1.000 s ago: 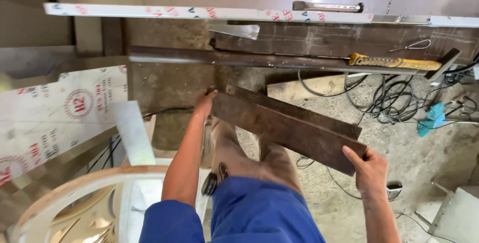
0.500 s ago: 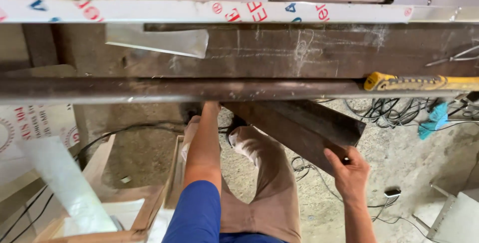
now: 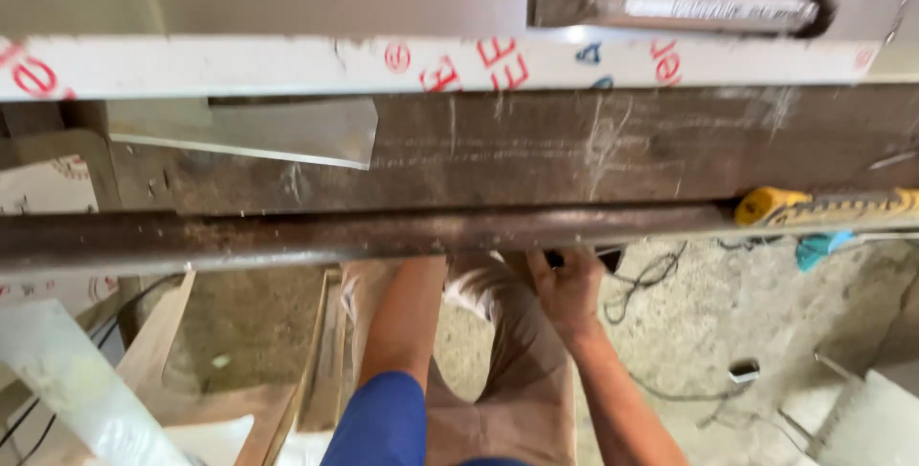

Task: The person wipes a stainless steel sheet with a blue cloth, then traces along a marked line with a handheld torch that produces sparks and smoke, wiping the surface between passes. They then peel the white protective film from the sheet edge, briefly use an angle grinder, and carry the large sheet to another work table.

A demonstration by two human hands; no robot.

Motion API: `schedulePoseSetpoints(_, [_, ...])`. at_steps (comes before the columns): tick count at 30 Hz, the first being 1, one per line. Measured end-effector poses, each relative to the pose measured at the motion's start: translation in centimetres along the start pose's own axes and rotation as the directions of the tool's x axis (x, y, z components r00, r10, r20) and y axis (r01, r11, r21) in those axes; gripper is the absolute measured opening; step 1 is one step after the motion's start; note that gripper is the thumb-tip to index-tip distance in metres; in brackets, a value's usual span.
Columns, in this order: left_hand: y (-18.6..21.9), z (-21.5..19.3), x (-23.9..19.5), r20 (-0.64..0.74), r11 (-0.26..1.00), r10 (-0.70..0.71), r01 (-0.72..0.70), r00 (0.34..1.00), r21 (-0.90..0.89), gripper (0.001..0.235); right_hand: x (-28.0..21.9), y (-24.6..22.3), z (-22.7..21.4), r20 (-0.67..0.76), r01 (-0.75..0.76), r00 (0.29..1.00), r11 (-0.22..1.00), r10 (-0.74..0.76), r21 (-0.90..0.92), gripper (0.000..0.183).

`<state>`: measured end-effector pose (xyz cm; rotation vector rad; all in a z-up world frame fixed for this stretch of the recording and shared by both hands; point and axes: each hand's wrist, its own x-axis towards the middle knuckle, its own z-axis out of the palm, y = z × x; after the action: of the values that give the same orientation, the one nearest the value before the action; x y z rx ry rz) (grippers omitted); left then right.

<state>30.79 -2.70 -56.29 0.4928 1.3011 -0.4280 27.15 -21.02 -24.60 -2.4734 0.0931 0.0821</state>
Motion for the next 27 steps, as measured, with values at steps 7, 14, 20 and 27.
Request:
schedulePoseSetpoints(7, [1.4, 0.3, 0.9, -0.03, 0.991, -0.012, 0.008, 0.999, -0.136, 0.032, -0.5, 13.9, 12.2, 0.366, 0.066, 0.92, 0.866, 0.14, -0.496, 0.015])
schedulePoseSetpoints(14, [1.3, -1.6, -3.5, -0.091, 0.961, -0.051, 0.024, 0.995, -0.274, 0.027, 2.3, 5.6, 12.7, -0.001, 0.468, 0.846, 0.745, -0.532, -0.474, 0.023])
schedulePoseSetpoints(20, [-0.4, -2.4, -3.4, -0.063, 0.945, -0.044, 0.021, 0.997, -0.327, 0.023, -0.4, -5.2, 0.3, 0.252, -0.089, 0.963, 0.995, 0.097, -0.041, 0.038])
schedulePoseSetpoints(27, [1.9, 3.7, -21.7, 0.301, 0.992, 0.083, -0.049, 0.95, -0.119, 0.04, -2.0, -5.3, -9.2, 0.108, -0.067, 0.993, 0.985, 0.05, 0.16, 0.034])
